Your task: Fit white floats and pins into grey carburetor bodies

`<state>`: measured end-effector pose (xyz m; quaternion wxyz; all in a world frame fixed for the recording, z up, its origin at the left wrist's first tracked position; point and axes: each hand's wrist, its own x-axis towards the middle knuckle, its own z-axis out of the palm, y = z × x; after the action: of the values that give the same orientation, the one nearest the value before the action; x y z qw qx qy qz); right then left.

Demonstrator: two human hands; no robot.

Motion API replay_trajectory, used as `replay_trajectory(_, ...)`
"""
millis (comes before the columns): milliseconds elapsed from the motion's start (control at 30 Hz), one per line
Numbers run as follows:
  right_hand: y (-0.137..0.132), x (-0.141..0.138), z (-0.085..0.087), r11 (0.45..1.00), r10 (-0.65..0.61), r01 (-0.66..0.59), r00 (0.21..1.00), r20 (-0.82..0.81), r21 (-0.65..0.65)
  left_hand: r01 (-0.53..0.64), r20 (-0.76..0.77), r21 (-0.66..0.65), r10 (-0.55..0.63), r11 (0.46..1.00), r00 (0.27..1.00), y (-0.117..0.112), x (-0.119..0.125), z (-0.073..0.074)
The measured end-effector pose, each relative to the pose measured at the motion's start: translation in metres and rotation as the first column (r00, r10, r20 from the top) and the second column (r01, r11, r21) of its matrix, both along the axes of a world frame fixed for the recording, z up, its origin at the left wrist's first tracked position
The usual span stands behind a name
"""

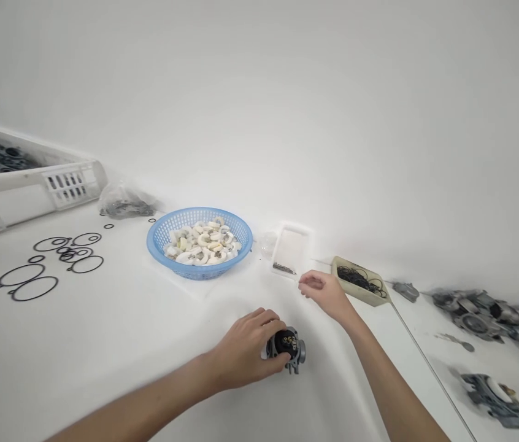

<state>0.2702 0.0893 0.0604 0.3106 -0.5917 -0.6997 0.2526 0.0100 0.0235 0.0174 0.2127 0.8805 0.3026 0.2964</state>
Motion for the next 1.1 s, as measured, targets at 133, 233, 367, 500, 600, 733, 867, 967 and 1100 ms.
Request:
replay_trajectory(133,-0.059,-0.001,-0.013,0.998,-0.03,0.018,0.974,-0.225,-0.056,0.001,0.009,-0.009,-0.001,1.0,1.0,-0.001,0.002,0.001)
replay_trajectory(233,-0.084,-0.011,-0.022,0.995,-0.053,0.011,0.908,-0.415,-0.102,0.007,0.016,-0.012,-0.007,1.0,1.0,-0.002,0.003,0.001)
replay_trajectory(367,-0.094,-0.02,-0.033,0.99,-0.126,0.076,0.859,-0.496,-0.12,-0.003,0.026,-0.035,0.004,0.999,1.0,-0.004,0.005,0.002)
replay_trajectory(500,-0.095,-0.021,-0.038,0.985,-0.141,0.063,0.824,-0.549,-0.159,-0.01,0.053,-0.058,0.013,0.998,0.999,-0.003,0.007,0.002)
replay_trajectory(600,-0.098,-0.021,-0.038,0.983,-0.145,0.046,0.792,-0.593,-0.179,-0.013,0.063,-0.085,0.018,0.996,0.998,-0.002,0.009,0.0)
replay_trajectory(733,-0.1,-0.023,-0.035,0.981,-0.145,0.033,0.773,-0.618,-0.189,-0.013,0.072,-0.133,0.023,0.991,0.997,-0.002,0.009,-0.001)
replay_trajectory(867,-0.1,-0.023,-0.036,0.984,-0.104,-0.007,0.785,-0.611,-0.177,-0.005,0.049,-0.172,0.014,0.985,0.999,-0.002,0.01,0.002)
replay_trajectory(967,-0.098,-0.023,-0.038,0.984,-0.089,-0.026,0.779,-0.621,-0.173,-0.001,0.033,-0.178,0.007,0.984,0.999,-0.003,0.01,0.002)
replay_trajectory(1100,-0.097,-0.023,-0.038,0.975,-0.125,-0.025,0.76,-0.638,-0.22,-0.003,0.019,-0.18,0.006,0.984,1.0,-0.003,0.01,0.002)
